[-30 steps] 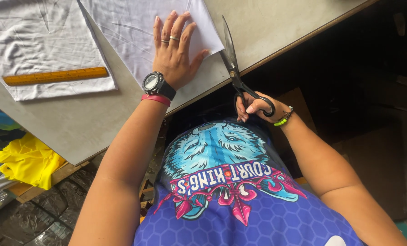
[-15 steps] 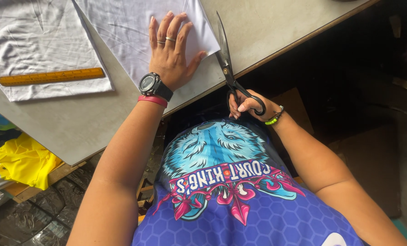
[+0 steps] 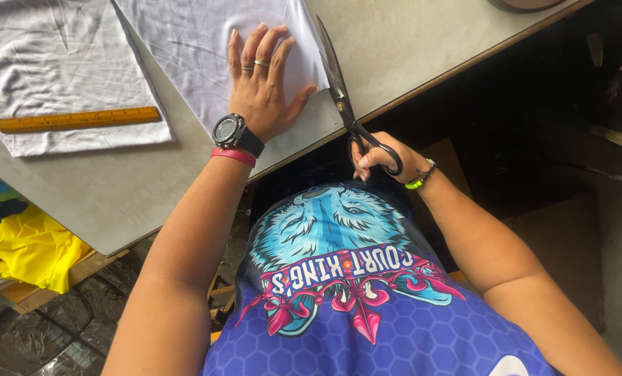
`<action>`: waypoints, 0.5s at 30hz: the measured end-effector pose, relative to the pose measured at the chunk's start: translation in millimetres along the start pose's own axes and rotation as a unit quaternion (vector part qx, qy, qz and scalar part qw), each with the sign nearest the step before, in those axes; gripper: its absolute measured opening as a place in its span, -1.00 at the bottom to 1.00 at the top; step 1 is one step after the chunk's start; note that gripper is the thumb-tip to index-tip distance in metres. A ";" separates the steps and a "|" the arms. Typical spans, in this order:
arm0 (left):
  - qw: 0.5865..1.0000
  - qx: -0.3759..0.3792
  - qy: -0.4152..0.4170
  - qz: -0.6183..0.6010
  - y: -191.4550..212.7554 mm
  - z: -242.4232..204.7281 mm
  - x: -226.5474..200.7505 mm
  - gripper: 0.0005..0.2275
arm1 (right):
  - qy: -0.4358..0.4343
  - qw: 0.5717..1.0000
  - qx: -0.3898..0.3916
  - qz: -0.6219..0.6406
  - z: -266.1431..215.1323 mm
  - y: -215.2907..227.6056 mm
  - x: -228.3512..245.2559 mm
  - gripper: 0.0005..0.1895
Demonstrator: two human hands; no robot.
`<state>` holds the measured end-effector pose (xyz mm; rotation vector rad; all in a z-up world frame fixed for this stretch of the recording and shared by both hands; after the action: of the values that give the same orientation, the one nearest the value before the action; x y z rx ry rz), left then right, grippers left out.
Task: The person uses shears to cut a large piece of white fabric on a table. They align the fabric, make several cuts to separate sections, and trim the edges of the pieces. A wooden ruler is used to measure and guide the cuts.
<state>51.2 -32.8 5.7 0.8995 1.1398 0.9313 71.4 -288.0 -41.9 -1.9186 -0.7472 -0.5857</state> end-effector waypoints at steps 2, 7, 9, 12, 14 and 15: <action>1.000 -0.001 0.000 -0.003 -0.8 0.6 -0.3 -0.46 | 0.001 1.000 0.005 -0.004 4.7 -2.7 9.5 -0.72; 1.000 -0.005 0.001 -0.006 1.0 0.6 0.0 -0.45 | -0.037 0.998 -0.013 0.041 13.0 -7.9 24.2 -0.76; 1.000 -0.007 0.001 -0.006 1.2 1.1 0.1 -0.45 | -0.035 0.999 -0.024 0.034 15.9 -9.9 31.9 -0.76; 1.000 -0.005 0.001 -0.003 1.6 0.1 -0.7 -0.45 | -0.020 0.998 -0.063 0.020 16.0 -12.7 37.5 -0.75; 1.000 -0.004 0.003 0.002 2.1 0.2 0.1 -0.45 | -0.005 0.996 -0.090 0.012 15.8 -11.0 40.5 -0.72; 1.000 -0.008 0.001 0.000 1.7 -0.1 0.0 -0.46 | -0.012 0.997 -0.078 0.016 15.2 -10.1 40.4 -0.73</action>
<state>50.9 -32.2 7.3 0.8846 1.1329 0.9409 93.7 -260.6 -15.1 -2.0809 -0.7011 -0.6186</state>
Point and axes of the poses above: each hand's wrist, its own z-axis towards the middle knuckle, its own y-axis out of the back of the hand, x = y × z, the point moved 3 cm from there along z, towards the middle knuckle, and after that the axes turned 5 degrees about -y, right-handed, at the moved point
